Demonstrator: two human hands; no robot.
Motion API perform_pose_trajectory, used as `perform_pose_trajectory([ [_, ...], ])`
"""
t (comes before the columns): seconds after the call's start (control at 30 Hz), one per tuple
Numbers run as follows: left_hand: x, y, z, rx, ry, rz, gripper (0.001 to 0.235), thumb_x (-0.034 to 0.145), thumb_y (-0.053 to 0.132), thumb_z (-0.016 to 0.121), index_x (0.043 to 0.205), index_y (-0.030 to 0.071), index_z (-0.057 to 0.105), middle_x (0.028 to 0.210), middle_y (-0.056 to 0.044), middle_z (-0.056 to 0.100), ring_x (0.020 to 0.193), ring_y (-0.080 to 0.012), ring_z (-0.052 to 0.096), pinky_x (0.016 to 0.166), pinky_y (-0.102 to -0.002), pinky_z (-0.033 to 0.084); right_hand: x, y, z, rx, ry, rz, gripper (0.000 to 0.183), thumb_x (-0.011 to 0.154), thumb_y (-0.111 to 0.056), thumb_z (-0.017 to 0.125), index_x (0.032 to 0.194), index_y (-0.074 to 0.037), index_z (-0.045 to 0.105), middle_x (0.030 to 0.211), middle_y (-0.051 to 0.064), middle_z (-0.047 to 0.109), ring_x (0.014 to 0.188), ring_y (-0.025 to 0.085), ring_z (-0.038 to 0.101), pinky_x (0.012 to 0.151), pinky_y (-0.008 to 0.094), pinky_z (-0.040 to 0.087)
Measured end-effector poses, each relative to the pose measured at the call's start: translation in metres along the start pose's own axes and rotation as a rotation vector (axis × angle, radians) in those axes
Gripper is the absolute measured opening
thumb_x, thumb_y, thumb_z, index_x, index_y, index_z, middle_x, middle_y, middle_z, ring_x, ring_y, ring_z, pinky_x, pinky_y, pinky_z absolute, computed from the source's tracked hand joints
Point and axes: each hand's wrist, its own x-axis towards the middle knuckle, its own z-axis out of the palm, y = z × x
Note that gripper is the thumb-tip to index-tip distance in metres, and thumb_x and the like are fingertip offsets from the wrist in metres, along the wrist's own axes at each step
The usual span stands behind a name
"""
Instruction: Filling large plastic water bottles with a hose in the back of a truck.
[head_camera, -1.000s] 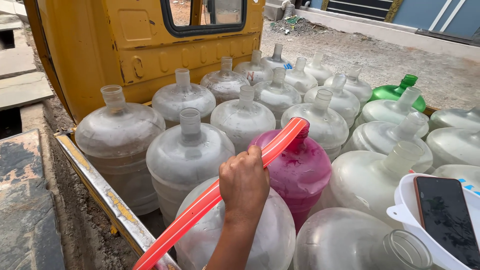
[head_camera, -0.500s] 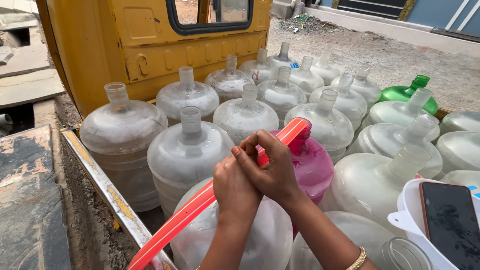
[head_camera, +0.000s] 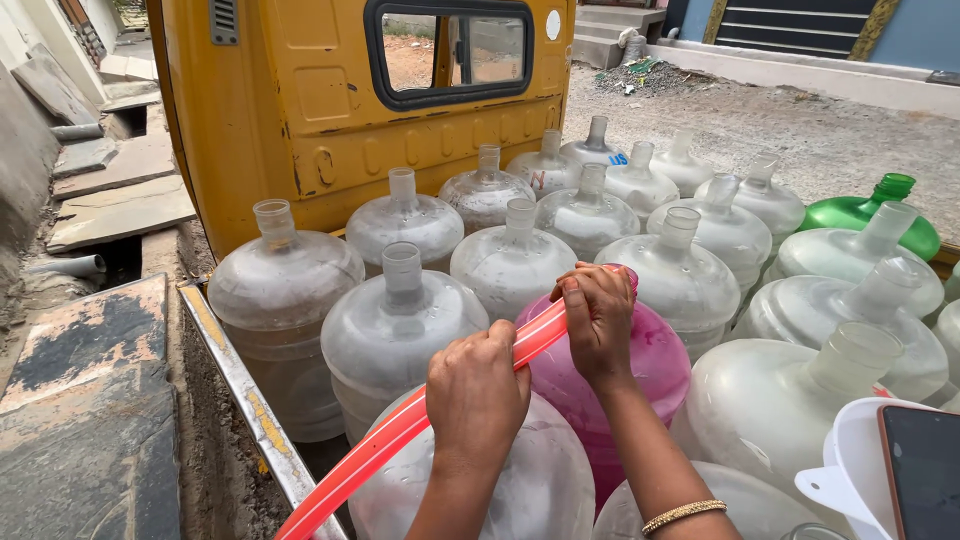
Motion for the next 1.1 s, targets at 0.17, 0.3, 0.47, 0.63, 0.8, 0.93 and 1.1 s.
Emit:
perform_pose_trajectory([
  [0.17,0.000,0.002,-0.002,0.020,-0.034,0.006,0.020,0.075,0.020,0.081,0.080,0.010,0.065,0.067,-0.007,0.068,0.069,-0.0260,0.068,0.069,-0.043,0.052,-0.002,0.001,0.000,-0.046,0.022,-0.004,0.037,0.102,-0.025,0.045,0.077,-0.007,0.065,0.088,0.007,0.065,0.110,0.029,0.059,0.109,0.044,0.034],
  [0.3,-0.001,0.002,-0.004,0.021,-0.015,0.011,0.018,0.076,0.020,0.080,0.079,0.010,0.065,0.066,-0.007,0.067,0.067,-0.0261,0.068,0.067,-0.043,0.052,-0.005,0.001,0.002,-0.032,0.035,-0.018,0.038,0.104,-0.024,0.042,0.077,-0.007,0.062,0.087,0.007,0.063,0.106,0.029,0.058,0.109,0.043,0.036],
  [0.47,-0.007,0.001,0.003,0.018,0.017,-0.009,0.014,0.077,0.016,0.078,0.077,0.010,0.066,0.067,-0.007,0.068,0.068,-0.0269,0.068,0.068,-0.044,0.053,-0.010,0.006,0.004,-0.002,0.016,-0.026,0.039,0.106,-0.024,0.039,0.079,-0.007,0.061,0.087,0.006,0.062,0.103,0.027,0.056,0.114,0.041,0.039],
  [0.63,-0.008,-0.006,0.016,-0.023,0.164,0.111,0.015,0.070,0.015,0.078,0.080,0.010,0.067,0.067,-0.009,0.069,0.071,-0.0272,0.070,0.102,-0.052,0.050,-0.012,0.008,0.007,0.011,0.048,-0.060,0.039,0.109,-0.022,0.037,0.083,-0.004,0.061,0.092,0.007,0.063,0.113,0.029,0.056,0.116,0.044,0.030],
  [0.8,-0.009,-0.006,0.015,-0.020,0.117,0.089,0.009,0.075,0.012,0.076,0.078,0.011,0.067,0.064,-0.009,0.069,0.067,-0.0274,0.070,0.073,-0.043,0.052,-0.018,0.012,0.007,0.022,0.015,-0.002,0.043,0.110,-0.024,0.034,0.082,-0.004,0.060,0.095,0.007,0.061,0.112,0.029,0.055,0.116,0.044,0.029],
  [0.93,-0.006,-0.007,0.020,-0.026,0.175,0.097,0.009,0.075,0.009,0.075,0.081,0.010,0.068,0.064,-0.008,0.069,0.066,-0.0263,0.070,0.066,-0.043,0.050,-0.012,0.014,0.009,0.025,0.035,0.013,0.044,0.110,-0.025,0.033,0.082,-0.004,0.059,0.094,0.007,0.061,0.113,0.029,0.055,0.119,0.047,0.027],
  [1.1,-0.006,-0.006,0.013,-0.011,0.091,0.099,0.011,0.074,0.013,0.076,0.079,0.010,0.067,0.062,-0.008,0.068,0.065,-0.0256,0.069,0.063,-0.042,0.050,-0.018,0.016,0.010,0.033,0.059,-0.003,0.043,0.108,-0.023,0.033,0.081,-0.004,0.060,0.096,0.008,0.062,0.116,0.029,0.058,0.125,0.051,0.019],
])
